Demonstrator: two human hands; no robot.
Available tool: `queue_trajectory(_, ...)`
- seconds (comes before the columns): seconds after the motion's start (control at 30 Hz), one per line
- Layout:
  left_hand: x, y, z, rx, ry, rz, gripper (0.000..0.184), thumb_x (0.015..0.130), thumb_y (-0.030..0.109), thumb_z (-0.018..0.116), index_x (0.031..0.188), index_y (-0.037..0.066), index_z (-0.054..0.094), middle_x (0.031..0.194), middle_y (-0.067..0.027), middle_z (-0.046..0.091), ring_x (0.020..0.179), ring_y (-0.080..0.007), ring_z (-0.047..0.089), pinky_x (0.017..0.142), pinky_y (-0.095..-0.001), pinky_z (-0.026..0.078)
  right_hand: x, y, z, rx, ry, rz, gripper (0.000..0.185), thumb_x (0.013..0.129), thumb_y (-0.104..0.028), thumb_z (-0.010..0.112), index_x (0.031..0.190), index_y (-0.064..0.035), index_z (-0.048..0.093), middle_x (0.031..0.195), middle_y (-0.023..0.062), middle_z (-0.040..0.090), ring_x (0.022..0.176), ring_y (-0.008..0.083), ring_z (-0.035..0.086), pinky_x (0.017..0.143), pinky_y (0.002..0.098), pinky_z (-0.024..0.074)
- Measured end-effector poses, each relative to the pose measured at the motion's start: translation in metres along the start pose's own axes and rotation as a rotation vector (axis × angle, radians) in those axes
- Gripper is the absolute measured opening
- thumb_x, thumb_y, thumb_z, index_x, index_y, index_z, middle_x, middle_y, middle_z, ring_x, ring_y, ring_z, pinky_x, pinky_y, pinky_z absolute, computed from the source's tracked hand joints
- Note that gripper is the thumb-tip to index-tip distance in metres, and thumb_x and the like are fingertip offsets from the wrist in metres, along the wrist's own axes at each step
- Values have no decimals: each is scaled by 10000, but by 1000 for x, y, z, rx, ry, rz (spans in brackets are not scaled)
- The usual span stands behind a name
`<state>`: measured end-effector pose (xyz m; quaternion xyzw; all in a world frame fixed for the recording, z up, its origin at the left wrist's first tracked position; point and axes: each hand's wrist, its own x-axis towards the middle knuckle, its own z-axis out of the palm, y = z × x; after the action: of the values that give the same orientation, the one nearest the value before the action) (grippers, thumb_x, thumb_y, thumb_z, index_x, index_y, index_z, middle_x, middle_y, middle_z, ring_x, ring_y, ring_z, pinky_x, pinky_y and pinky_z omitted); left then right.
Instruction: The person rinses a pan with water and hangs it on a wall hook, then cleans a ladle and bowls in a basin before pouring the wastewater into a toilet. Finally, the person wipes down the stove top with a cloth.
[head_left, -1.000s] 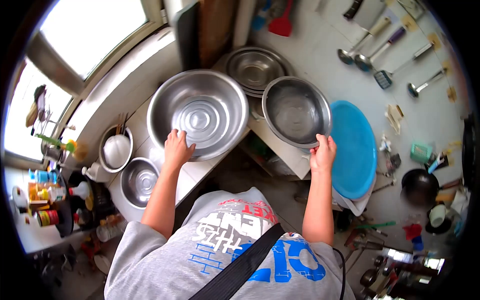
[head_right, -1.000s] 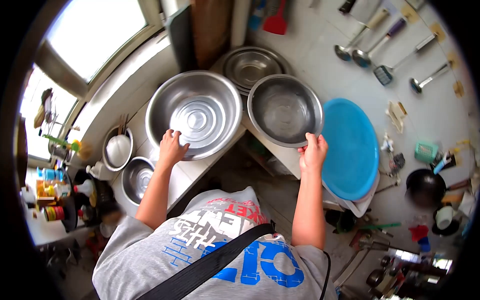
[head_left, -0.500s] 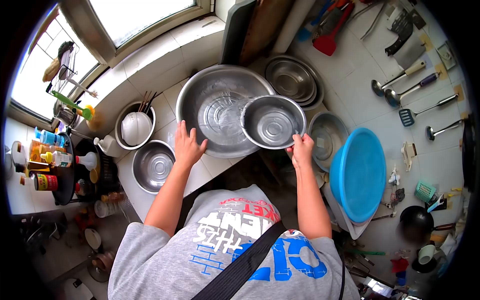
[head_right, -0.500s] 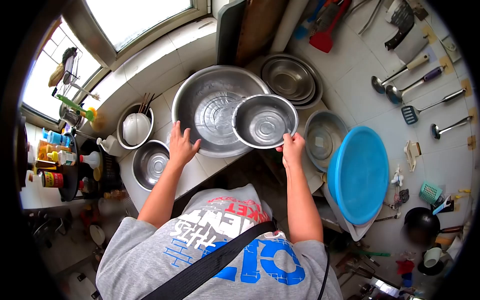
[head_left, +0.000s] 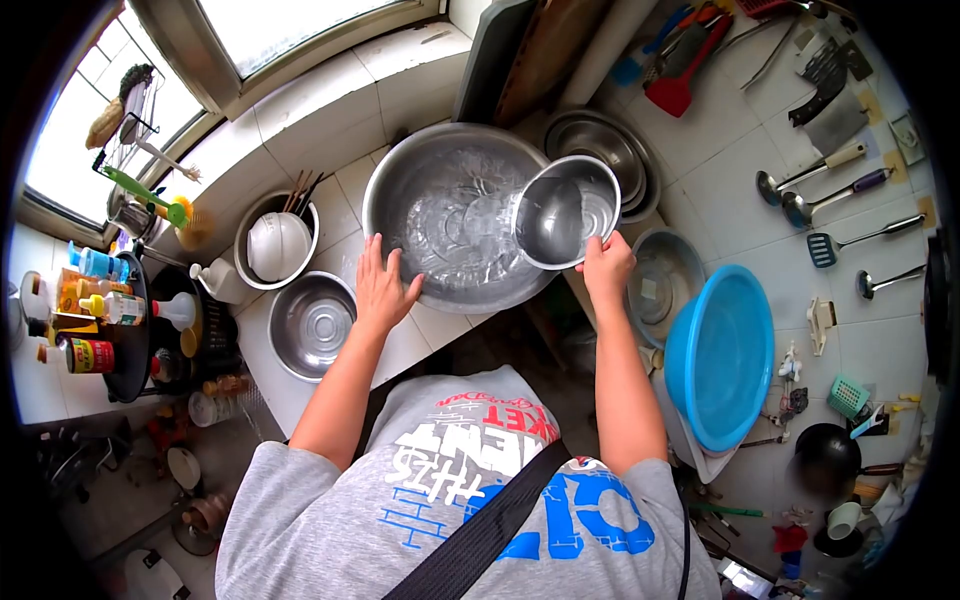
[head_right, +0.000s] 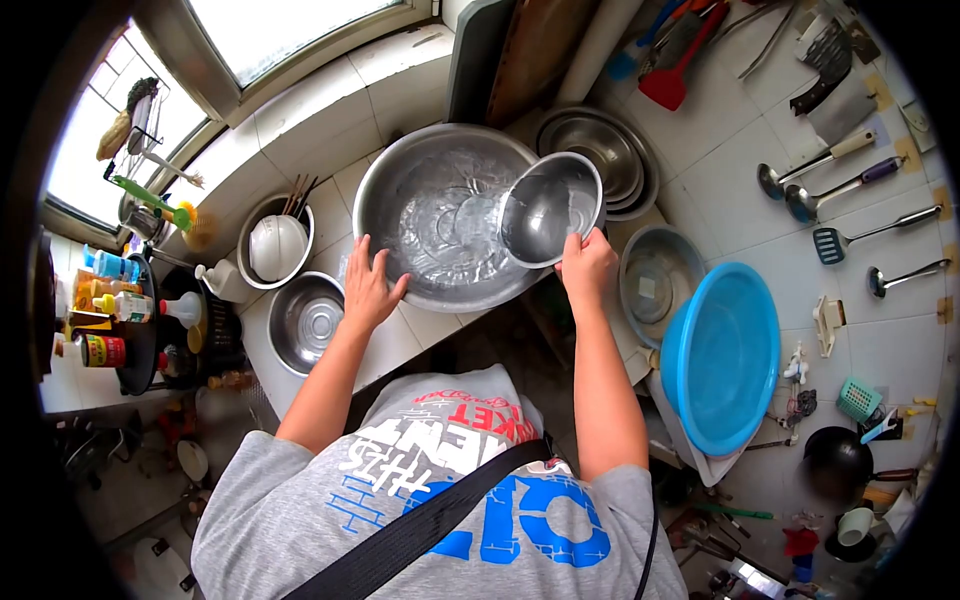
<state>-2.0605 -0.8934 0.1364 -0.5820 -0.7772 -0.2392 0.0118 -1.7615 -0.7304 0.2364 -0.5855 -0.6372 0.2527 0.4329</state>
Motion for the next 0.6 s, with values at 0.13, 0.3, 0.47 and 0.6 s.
queue_trajectory(0.13, 1, 3, -2, -5, -9, -18, 622, 791, 381, 724, 1247, -1, 542, 1480, -273, 300, 1409, -412, 269, 1127, -510, 271, 5, 1, 17, -51, 0, -164, 261, 828, -90, 581, 634, 15, 441, 530, 167, 520, 476, 334, 590, 493, 423, 469)
queue_trajectory(0.3, 2, 3, -2, 8, -17, -22, 625, 789, 378, 728, 1255, 7, 541, 1482, -275, 297, 1407, -413, 271, 1132, -507, 260, -4, -10, 35, -202, 51, -563, 193, 823, -55, 586, 685, -5, 460, 649, 199, 545, 596, 414, 560, 528, 488, 443)
queue_trajectory(0.47, 3, 6, -2, 10, -24, -24, 613, 783, 368, 738, 1251, 22, 544, 1478, -283, 300, 1398, -425, 278, 1130, -497, 261, -20, -11, 41, -275, -52, -781, 147, 810, -53, 606, 728, -58, 484, 714, 122, 577, 602, 336, 608, 521, 423, 504)
queue_trajectory(0.6, 4, 8, -2, 22, -30, -26, 604, 783, 362, 743, 1247, 33, 542, 1476, -289, 299, 1396, -431, 275, 1125, -496, 261, -29, -12, 38, -293, -107, -873, 162, 776, -48, 631, 725, -76, 480, 691, 87, 537, 590, 284, 605, 514, 392, 500)
